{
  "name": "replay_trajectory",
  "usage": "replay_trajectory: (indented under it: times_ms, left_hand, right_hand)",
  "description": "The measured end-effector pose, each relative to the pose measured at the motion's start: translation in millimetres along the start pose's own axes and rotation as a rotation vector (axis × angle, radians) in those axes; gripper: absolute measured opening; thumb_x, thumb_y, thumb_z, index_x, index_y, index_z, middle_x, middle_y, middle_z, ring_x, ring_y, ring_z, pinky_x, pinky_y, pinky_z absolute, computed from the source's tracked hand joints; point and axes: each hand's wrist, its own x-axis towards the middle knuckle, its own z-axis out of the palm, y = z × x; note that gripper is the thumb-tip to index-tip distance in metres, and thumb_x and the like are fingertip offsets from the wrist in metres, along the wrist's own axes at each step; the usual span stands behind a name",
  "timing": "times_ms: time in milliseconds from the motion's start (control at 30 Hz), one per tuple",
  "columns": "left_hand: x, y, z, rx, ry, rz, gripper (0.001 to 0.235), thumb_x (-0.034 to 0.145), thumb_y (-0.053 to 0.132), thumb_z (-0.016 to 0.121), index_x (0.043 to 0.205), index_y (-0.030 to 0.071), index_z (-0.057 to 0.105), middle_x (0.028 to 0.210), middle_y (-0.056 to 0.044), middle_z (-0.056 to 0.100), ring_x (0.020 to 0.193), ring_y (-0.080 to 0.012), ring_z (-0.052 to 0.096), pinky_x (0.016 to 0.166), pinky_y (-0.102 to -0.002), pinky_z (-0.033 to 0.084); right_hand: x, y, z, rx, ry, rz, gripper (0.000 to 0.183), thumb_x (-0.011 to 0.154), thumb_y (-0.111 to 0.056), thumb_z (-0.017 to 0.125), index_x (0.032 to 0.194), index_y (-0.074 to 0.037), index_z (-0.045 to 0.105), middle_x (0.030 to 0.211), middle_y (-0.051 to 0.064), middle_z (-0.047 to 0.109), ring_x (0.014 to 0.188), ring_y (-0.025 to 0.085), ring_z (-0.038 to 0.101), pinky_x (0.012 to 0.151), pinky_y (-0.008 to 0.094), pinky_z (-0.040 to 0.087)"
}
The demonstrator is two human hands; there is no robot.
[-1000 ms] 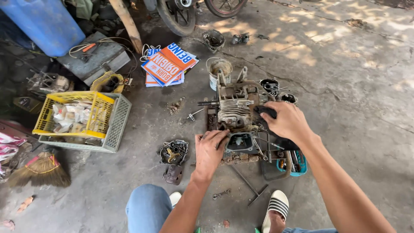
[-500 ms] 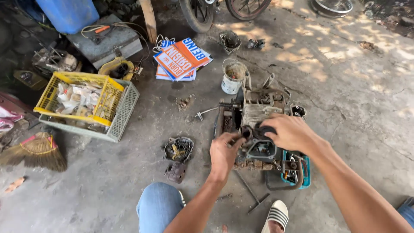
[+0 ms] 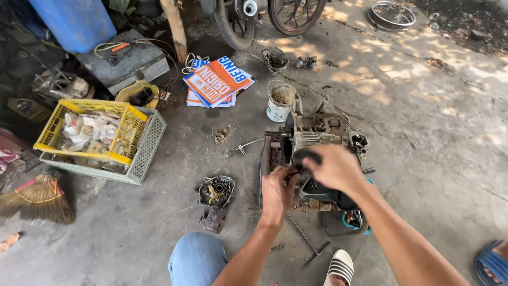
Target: Cleaning and inspecting components of a disassembled motorcycle engine using a pick tool and a cloth
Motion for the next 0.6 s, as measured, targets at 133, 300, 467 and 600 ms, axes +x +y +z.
replay_trajectory:
  times_ms: [133, 300, 467, 600]
  left_hand:
    - [1.2, 1.1, -5.7, 0.021, -0.027, 0.013, 0.011, 0.102, 0.018, 0.069, 0.106, 0.010, 0.074, 0.096, -0.004, 0.072, 0.087, -0.0254, 0.075, 0.095, -0.050, 0.048]
    - [2.2, -2.3, -1.4, 0.025, -0.038, -0.049, 0.015, 0.103, 0.018, 0.066, 0.110, 0.006, 0.072, 0.111, -0.007, 0.068, 0.105, -0.0377, 0.070, 0.103, -0.075, 0.039]
    - [4.6, 1.8, 4.9, -0.034, -0.120, -0.191, 0.032, 0.099, 0.031, 0.071, 0.117, 0.005, 0.063, 0.135, -0.020, 0.061, 0.134, -0.0494, 0.052, 0.107, -0.088, 0.023]
    - [4.6, 0.5, 5.0, -0.007, -0.149, -0.267, 0.033, 0.093, 0.024, 0.079, 0.115, 0.008, 0.061, 0.126, -0.018, 0.068, 0.135, -0.0474, 0.053, 0.113, -0.082, 0.024]
  right_hand:
    - [-9.4, 54.0, -39.6, 0.125, 0.253, 0.057, 0.038, 0.092, -0.034, 0.068, 0.123, -0.013, 0.073, 0.115, 0.022, 0.074, 0.113, 0.046, 0.066, 0.094, 0.059, 0.053]
    - [-0.7, 121.0, -38.7, 0.083, 0.261, -0.276, 0.035, 0.090, -0.006, 0.062, 0.123, -0.002, 0.071, 0.120, 0.030, 0.071, 0.119, 0.051, 0.062, 0.102, 0.064, 0.047]
    - [15.0, 121.6, -5.1, -0.059, 0.113, -0.371, 0.032, 0.090, -0.013, 0.063, 0.118, -0.022, 0.073, 0.122, 0.012, 0.071, 0.104, 0.046, 0.070, 0.090, 0.059, 0.056]
    - [16.9, 114.8, -12.9, -0.184, -0.071, -0.319, 0.038, 0.095, -0.013, 0.055, 0.126, -0.029, 0.071, 0.116, 0.008, 0.070, 0.093, 0.039, 0.075, 0.083, 0.050, 0.061]
